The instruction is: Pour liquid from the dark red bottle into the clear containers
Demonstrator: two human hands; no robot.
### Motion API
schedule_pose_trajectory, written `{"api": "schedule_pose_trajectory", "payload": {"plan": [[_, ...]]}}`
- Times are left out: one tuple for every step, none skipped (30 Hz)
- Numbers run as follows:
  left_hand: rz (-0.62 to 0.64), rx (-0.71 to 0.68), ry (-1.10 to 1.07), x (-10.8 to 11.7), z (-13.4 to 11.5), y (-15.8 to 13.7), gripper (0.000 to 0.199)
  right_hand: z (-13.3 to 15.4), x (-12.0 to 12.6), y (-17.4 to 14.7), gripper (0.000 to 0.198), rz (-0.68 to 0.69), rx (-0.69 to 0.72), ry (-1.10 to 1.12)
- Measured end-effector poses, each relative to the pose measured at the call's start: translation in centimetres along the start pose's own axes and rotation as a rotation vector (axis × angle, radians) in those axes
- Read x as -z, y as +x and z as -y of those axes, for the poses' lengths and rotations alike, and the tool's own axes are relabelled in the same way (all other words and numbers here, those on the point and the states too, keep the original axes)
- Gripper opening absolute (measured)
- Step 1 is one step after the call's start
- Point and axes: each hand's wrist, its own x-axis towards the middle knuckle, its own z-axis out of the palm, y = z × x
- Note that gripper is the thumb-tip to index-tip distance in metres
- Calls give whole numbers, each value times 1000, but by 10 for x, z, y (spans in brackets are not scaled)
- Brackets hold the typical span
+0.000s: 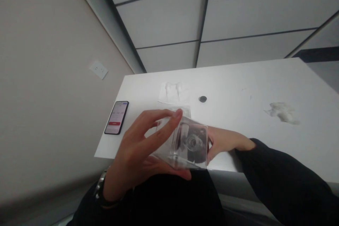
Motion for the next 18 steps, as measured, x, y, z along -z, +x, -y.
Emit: {"api": "schedule_pose_trajectory", "payload": {"plan": [[5, -7, 7, 0, -1, 2, 87, 1, 0, 0, 108, 0, 1, 0], [10, -15, 17, 1, -2, 4, 86, 1, 0, 0, 110, 2, 0, -2], [17, -24, 29, 2, -4, 6, 86, 1, 0, 0, 112, 2, 1, -4], [25, -34, 43, 2, -5, 7, 85, 0, 0, 0, 114, 0, 5, -5], [35, -43, 57, 3, -6, 9, 85, 0, 0, 0, 115, 0, 11, -7], [46, -50, 72, 4, -7, 11, 84, -1, 0, 0, 114, -1, 16, -8], [60, -54, 86, 6, -9, 13, 84, -1, 0, 0, 112, -1, 20, -6], [72, -56, 96, 6, -10, 15, 83, -1, 0, 1, 109, 3, 23, -2], [81, -58, 103, 7, -11, 16, 82, 1, 0, 1, 104, 12, 22, 1], [92, -60, 108, 8, -12, 18, 82, 3, 0, 2, 97, 20, 15, 2], [102, -61, 114, 8, -12, 19, 82, 5, 0, 2, 89, 26, 6, 1], [110, -66, 120, 9, -13, 21, 83, 9, -1, 2, 81, 33, -5, -5], [117, -72, 125, 8, -13, 22, 84, 12, -1, 2, 74, 41, -17, -16], [122, -76, 131, 8, -13, 23, 85, 15, -1, 2, 68, 50, -27, -29], [125, -82, 138, 8, -13, 24, 85, 17, -1, 2, 65, 59, -32, -45], [126, -88, 145, 8, -14, 24, 84, 18, -1, 2, 64, 66, -26, -62], [124, -98, 155, 8, -14, 25, 83, 18, -1, 2, 64, 64, -11, -82], [125, -108, 168, 8, -14, 26, 81, 17, -1, 2, 64, 61, 9, -105]]}}
